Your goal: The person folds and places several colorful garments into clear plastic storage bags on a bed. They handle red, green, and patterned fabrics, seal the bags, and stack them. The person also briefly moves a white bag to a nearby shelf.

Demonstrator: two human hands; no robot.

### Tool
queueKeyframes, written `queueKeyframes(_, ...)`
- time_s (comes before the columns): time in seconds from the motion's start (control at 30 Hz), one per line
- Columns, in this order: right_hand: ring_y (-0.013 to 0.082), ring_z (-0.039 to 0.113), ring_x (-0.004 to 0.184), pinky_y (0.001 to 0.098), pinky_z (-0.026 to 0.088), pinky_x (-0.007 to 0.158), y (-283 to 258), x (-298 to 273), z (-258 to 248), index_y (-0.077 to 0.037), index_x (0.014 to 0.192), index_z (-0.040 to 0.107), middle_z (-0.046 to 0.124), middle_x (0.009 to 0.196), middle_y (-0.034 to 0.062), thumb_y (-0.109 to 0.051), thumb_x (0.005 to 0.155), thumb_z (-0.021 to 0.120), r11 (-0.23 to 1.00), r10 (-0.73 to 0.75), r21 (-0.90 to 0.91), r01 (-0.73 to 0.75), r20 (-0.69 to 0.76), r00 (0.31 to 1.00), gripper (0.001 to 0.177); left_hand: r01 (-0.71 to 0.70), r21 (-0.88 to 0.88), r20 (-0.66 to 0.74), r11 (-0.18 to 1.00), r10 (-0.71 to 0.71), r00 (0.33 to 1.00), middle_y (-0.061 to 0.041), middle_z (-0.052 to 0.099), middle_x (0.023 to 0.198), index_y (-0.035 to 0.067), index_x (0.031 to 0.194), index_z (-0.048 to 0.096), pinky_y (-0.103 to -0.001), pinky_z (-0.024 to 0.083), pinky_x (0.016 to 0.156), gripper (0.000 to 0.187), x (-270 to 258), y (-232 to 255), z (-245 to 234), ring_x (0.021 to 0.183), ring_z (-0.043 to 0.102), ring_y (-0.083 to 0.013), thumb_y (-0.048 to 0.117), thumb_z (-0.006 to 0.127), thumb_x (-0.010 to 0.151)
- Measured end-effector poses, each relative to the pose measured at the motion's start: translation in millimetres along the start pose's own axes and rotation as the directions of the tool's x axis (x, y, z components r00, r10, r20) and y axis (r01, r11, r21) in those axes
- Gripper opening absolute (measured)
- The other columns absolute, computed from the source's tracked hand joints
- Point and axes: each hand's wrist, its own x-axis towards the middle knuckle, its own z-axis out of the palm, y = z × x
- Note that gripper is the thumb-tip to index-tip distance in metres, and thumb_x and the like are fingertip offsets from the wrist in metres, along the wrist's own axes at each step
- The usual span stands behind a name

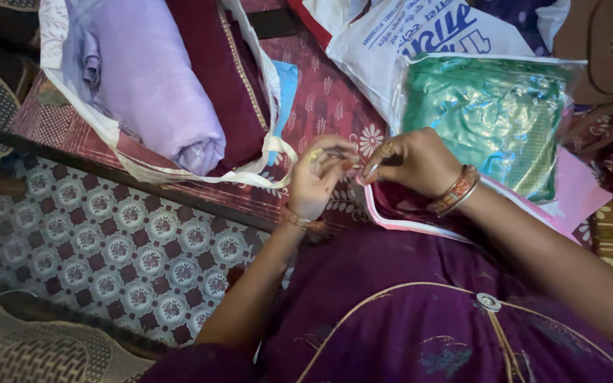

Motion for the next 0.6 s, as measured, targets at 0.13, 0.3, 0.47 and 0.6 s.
queueKeyframes(0.13, 0.0111, 0.078, 0.075, 0.0249, 0.059, 0.065, 2, -3, -1, -0.016, 0.090, 0.082, 0.081, 0.087, 0.0007, -0.020, 0.079, 0.084, 0.996, -0.004, 0.084, 0.006, -0.019, 1.000, 0.011, 0.208, -0.222, 0.147, 0.953, -0.178, 0.973, -0.012, 0.064, 0.129, -0.002, 0.129, 0.057, -0.035, 0.061, 0.098, 0.041, -15, -34, -16, 0.116, 0.068, -0.0197, -0.013, 0.064, 0.090)
queueKeyframes(0.3, 0.0126, 0.078, 0.075, 0.0257, 0.059, 0.066, 4, -3, 4, -0.017, 0.092, 0.083, 0.080, 0.090, 0.0015, -0.016, 0.081, 0.083, 0.997, -0.041, 0.056, 0.045, -0.065, 0.997, 0.012, 0.156, -0.189, -0.015, 0.969, -0.162, 0.987, -0.008, 0.066, 0.112, -0.001, 0.122, 0.059, -0.030, 0.058, 0.096, 0.044, -24, -81, 1, 0.107, 0.067, -0.0157, -0.018, 0.071, 0.084)
queueKeyframes(0.47, 0.0129, 0.079, 0.079, 0.0251, 0.060, 0.069, 5, -6, 4, -0.016, 0.095, 0.083, 0.080, 0.093, 0.0020, -0.017, 0.081, 0.083, 0.993, -0.038, 0.111, 0.048, -0.087, 0.995, 0.014, 0.053, -0.030, -0.146, 0.998, -0.056, 0.988, -0.006, 0.067, 0.104, -0.001, 0.103, 0.063, -0.026, 0.054, 0.089, 0.023, -23, -105, 2, 0.098, 0.066, -0.0121, -0.017, 0.069, 0.088)
queueKeyframes(0.6, 0.0151, 0.078, 0.083, 0.0260, 0.060, 0.071, 7, -7, 2, -0.016, 0.099, 0.083, 0.080, 0.097, 0.0041, -0.017, 0.082, 0.082, 0.984, -0.167, 0.046, 0.174, -0.119, 0.979, 0.017, 0.050, 0.126, -0.194, 0.991, -0.025, 0.981, -0.006, 0.068, 0.095, -0.001, 0.092, 0.063, -0.026, 0.055, 0.084, 0.021, -23, -108, -4, 0.091, 0.066, -0.0112, -0.019, 0.070, 0.085)
